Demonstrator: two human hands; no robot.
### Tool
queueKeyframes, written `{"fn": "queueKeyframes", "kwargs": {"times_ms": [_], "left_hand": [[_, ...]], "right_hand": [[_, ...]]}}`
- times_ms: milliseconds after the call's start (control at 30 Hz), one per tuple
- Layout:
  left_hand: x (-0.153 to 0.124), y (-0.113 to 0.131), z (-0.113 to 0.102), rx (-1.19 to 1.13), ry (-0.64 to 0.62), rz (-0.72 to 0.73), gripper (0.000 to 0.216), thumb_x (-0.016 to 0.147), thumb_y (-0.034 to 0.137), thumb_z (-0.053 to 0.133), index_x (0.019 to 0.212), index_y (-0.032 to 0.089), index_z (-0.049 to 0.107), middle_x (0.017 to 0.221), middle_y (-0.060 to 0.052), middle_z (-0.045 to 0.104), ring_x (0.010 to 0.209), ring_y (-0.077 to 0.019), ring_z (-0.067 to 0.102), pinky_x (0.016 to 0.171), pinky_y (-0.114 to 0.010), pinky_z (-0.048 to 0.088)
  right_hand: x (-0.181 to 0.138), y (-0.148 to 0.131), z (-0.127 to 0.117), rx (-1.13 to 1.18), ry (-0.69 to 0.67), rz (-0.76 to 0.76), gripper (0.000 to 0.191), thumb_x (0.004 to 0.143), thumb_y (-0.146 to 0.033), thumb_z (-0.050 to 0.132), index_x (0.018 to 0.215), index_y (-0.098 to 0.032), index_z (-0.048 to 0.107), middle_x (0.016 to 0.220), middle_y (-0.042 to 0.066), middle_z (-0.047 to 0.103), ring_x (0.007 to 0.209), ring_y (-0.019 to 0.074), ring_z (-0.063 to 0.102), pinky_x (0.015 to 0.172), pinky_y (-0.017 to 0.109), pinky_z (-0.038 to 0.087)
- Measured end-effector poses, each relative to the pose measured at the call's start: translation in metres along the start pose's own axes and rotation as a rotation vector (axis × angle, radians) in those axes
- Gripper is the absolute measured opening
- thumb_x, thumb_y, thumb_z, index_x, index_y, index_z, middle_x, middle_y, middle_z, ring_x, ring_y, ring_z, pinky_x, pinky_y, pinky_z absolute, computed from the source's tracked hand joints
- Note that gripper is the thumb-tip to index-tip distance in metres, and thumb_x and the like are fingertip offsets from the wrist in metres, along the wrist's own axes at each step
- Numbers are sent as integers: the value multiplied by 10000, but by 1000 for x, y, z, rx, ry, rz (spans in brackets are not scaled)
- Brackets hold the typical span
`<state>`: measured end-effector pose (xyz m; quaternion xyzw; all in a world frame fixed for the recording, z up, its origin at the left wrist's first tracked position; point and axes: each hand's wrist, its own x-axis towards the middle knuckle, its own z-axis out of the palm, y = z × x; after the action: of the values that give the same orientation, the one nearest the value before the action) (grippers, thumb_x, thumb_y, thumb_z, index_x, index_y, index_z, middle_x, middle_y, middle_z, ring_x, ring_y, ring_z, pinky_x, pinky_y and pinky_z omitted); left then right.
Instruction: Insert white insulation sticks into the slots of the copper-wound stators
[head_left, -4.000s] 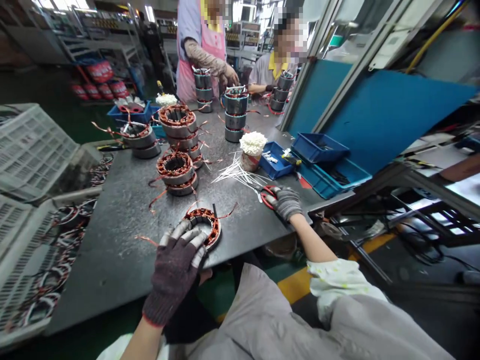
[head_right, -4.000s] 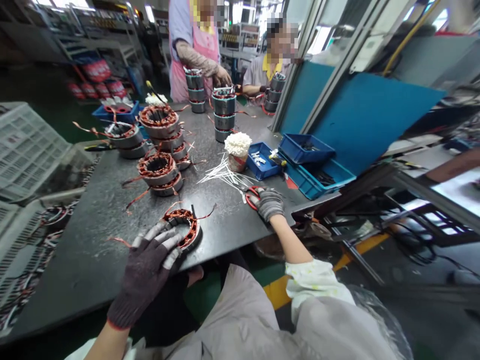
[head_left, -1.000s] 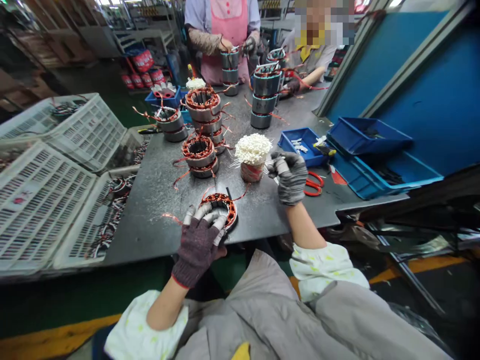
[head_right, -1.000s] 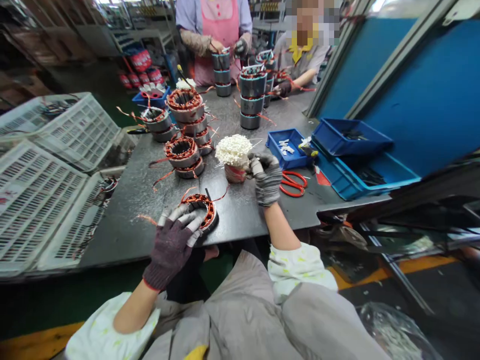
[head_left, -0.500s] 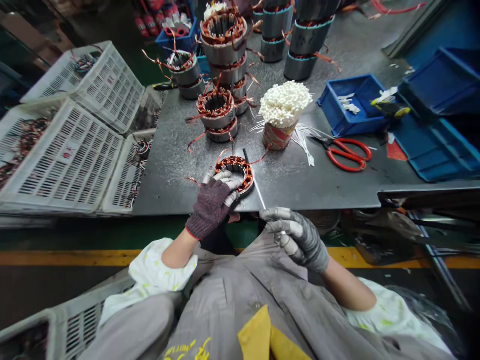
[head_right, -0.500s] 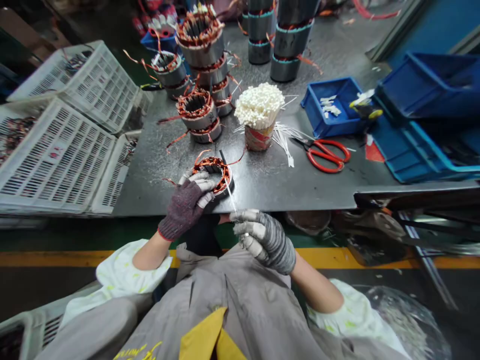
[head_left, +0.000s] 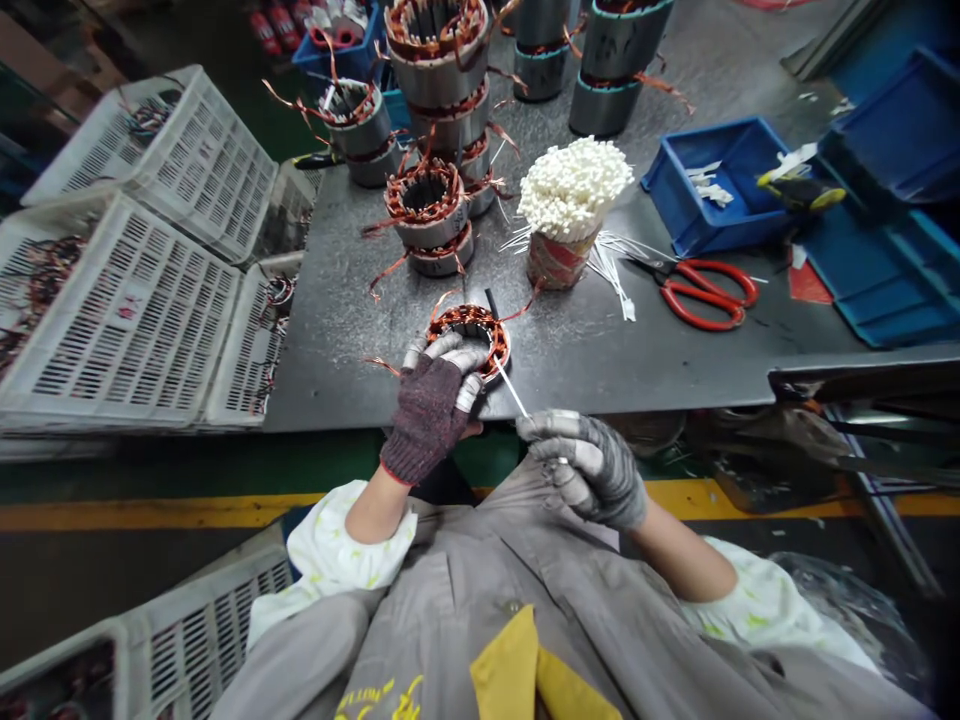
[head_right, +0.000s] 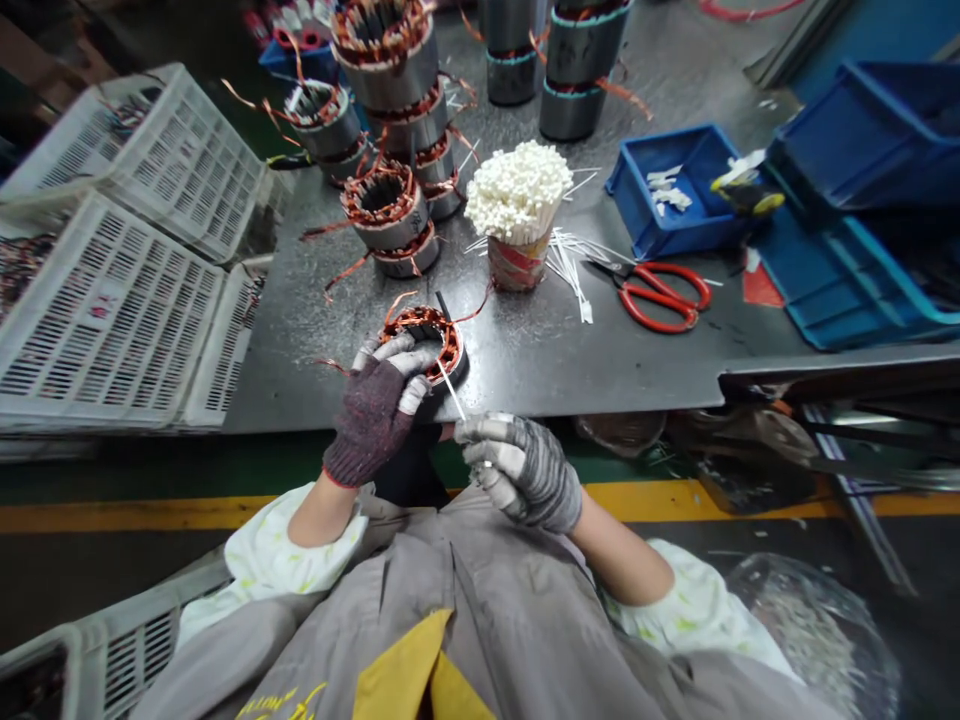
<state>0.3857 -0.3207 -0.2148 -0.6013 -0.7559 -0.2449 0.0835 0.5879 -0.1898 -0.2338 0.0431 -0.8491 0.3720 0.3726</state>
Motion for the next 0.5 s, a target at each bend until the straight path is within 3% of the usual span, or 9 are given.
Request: {"fn": "queueKeyframes", "kwargs": {"times_ms": [167, 267, 333, 400, 500], "left_hand": [[0, -3, -6, 6, -42, 56, 320, 989, 290, 526, 1272, 188, 634, 1272, -97, 711, 1320, -286, 589, 1216, -543, 325], [2, 4, -3, 6, -46, -22, 318, 1012, 308, 498, 1265, 178, 641, 1256, -101, 722, 1293, -279, 606, 1214, -528, 332], [4, 11, 1, -1, 23, -112, 353, 1028, 328, 486, 1318, 171, 613, 1295, -113, 713, 1306, -268, 600, 1220, -506, 335], [6, 18, 7, -18, 135, -217, 396, 1027, 358, 512, 1367, 166, 581, 1327, -121, 702, 1307, -259, 603, 1203, -480, 370], [11, 24, 12, -82, 251, -294, 335, 1019, 370, 551, 1283, 183, 637, 1229, -90, 747, 1215, -234, 660, 1169, -459, 411]], "right_hand": [[-14, -8, 0, 11, -21, 87, 180, 970, -170, 498, 1051, -248, 638, 1054, 74, 774, 977, 175, 754, 844, 322, 632], [-7, 2, 10, 53, -22, 126, 184, 986, -186, 494, 1019, -248, 665, 1080, 70, 771, 968, 167, 750, 858, 316, 626], [3, 13, 18, 141, 1, 190, 205, 1004, -242, 494, 991, -239, 698, 1116, 78, 768, 984, 172, 748, 875, 322, 623], [15, 22, 26, 287, 74, 339, 237, 1016, -338, 510, 987, -231, 720, 1096, 80, 773, 972, 186, 755, 858, 335, 634], [32, 28, 36, 519, 237, 674, 264, 940, -488, 649, 992, -235, 706, 848, 24, 769, 732, 181, 755, 666, 317, 647]]}}
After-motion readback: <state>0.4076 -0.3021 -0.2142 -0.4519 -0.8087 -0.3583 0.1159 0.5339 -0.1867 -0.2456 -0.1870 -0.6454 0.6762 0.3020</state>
